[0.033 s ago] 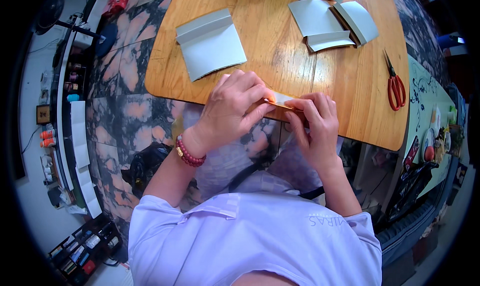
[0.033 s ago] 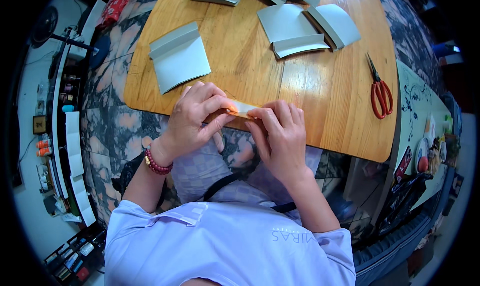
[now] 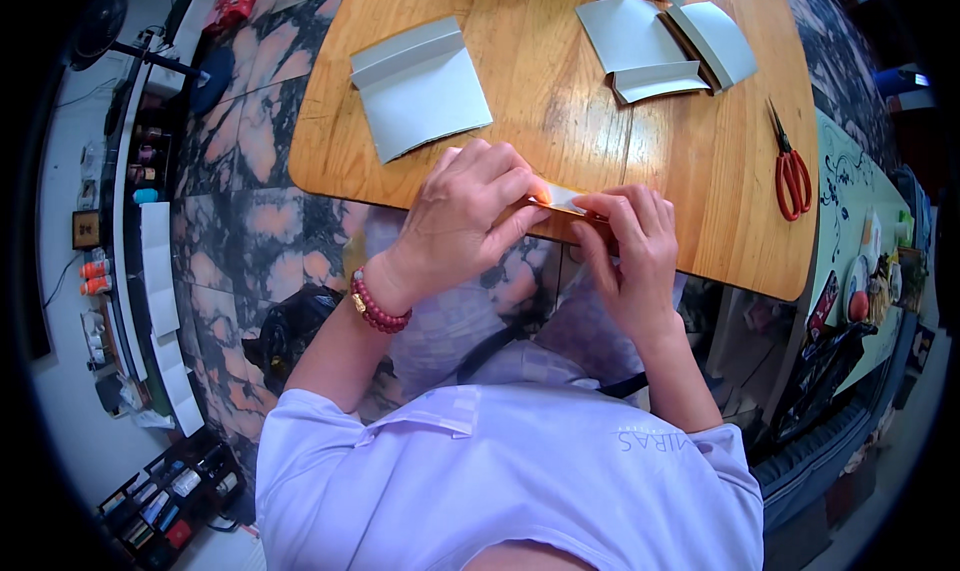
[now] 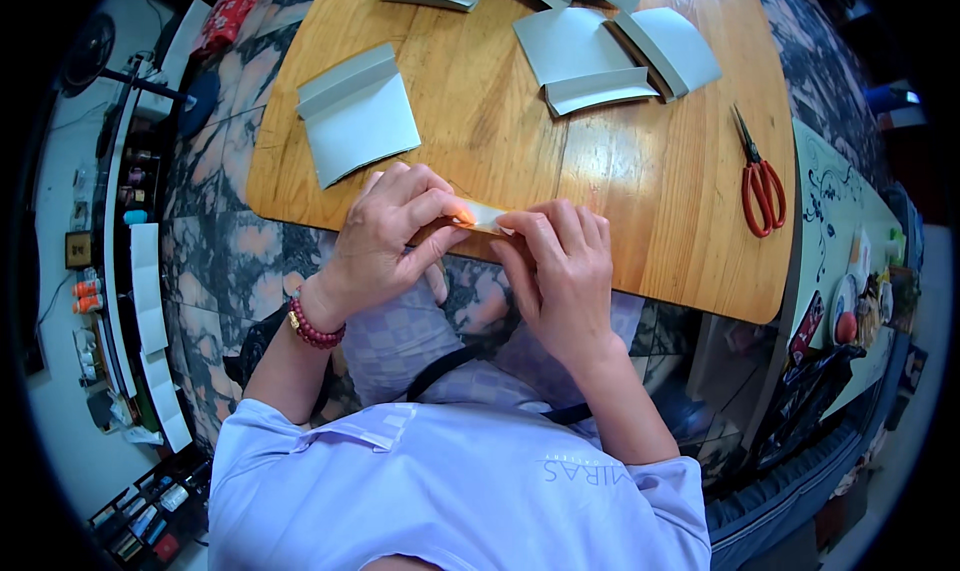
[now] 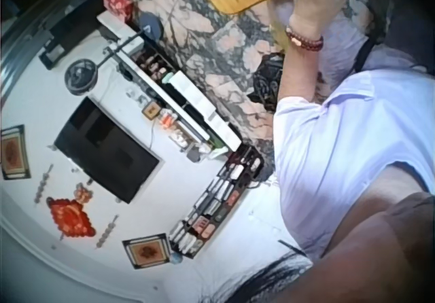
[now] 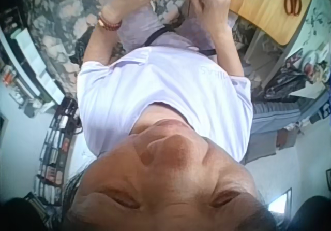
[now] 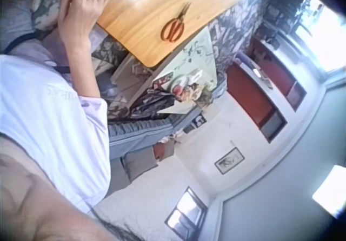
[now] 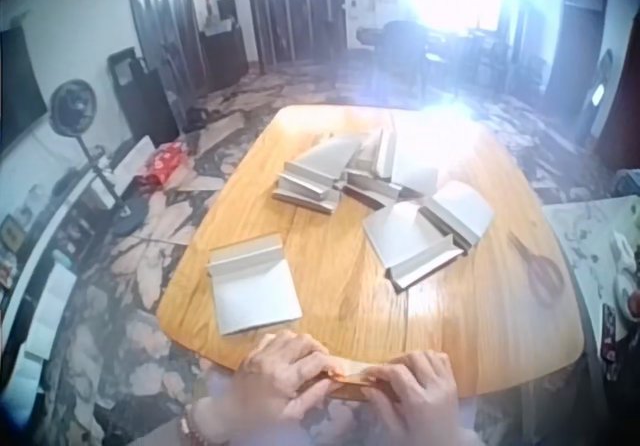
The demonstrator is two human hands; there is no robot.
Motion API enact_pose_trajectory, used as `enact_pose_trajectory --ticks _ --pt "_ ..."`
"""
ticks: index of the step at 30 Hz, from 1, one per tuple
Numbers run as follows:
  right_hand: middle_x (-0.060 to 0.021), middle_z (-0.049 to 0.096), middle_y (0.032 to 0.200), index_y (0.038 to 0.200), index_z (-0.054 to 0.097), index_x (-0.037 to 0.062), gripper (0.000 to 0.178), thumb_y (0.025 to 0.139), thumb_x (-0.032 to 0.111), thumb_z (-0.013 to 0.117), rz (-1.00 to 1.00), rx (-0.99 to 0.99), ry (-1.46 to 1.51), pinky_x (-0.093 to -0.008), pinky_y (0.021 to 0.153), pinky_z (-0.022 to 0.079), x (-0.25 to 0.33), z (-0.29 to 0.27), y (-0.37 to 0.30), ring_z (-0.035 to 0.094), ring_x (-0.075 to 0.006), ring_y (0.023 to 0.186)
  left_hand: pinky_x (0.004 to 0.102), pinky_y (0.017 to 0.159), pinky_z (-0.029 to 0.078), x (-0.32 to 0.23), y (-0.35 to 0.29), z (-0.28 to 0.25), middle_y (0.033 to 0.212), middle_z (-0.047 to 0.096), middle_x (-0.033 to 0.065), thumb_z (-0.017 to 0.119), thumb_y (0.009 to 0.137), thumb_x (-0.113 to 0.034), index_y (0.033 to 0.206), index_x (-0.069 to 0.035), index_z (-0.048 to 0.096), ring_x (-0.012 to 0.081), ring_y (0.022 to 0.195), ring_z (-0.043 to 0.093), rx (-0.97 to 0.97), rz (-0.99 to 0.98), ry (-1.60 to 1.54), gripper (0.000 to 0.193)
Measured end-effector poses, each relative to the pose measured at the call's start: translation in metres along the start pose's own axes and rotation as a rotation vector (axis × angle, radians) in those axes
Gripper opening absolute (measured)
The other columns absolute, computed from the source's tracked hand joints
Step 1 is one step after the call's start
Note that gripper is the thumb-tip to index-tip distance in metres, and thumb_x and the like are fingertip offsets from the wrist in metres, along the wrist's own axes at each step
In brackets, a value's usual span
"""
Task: The person folds multiple sheets of gold and white paper on a wooden table. They repeatedly fold the sheets in half, smooth the creases, and stack them. The person briefly adjusts their head-mounted camera strap before resuming the folding task.
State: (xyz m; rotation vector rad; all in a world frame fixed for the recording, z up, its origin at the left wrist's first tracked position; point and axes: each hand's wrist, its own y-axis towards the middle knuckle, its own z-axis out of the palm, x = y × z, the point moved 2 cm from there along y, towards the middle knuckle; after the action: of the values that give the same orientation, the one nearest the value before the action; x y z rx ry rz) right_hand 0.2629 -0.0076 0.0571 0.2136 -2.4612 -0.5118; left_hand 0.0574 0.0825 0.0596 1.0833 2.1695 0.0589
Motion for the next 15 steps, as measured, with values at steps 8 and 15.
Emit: enact_pose_trajectory --ticks 8,15 --pt "-0.0105 0.062 0.093 0.105 0.066 0.0069 0.016 0.096 0.011 0.079 0.061 -0.048 -0.059 -0.0440 0.082 0.044 -0.0048 0.0053 0.0038 0.062 -0.0318 0.089 0.0394 0.083 0.047 0.0024 0.0039 0.0045 0.096 0.067 0.0049 0.072 0.104 -0.013 0.116 -0.011 0.072 0.0263 0.090 0.066 -0.097 -0.088 -0.029 0.013" --pt "-0.0082 0.062 0.090 0.106 0.067 0.0074 0.019 0.095 0.010 0.082 0.166 -0.112 -0.001 -0.0409 0.076 0.045 -0.0063 0.0069 0.0069 0.062 -0.0263 0.078 0.0377 0.080 0.051 0.0063 0.0068 0.0082 0.093 0.066 0.0044 0.077 0.098 -0.005 0.118 -0.011 0.072 0.0217 0.080 0.068 -0.146 -0.091 -0.010 0.021"
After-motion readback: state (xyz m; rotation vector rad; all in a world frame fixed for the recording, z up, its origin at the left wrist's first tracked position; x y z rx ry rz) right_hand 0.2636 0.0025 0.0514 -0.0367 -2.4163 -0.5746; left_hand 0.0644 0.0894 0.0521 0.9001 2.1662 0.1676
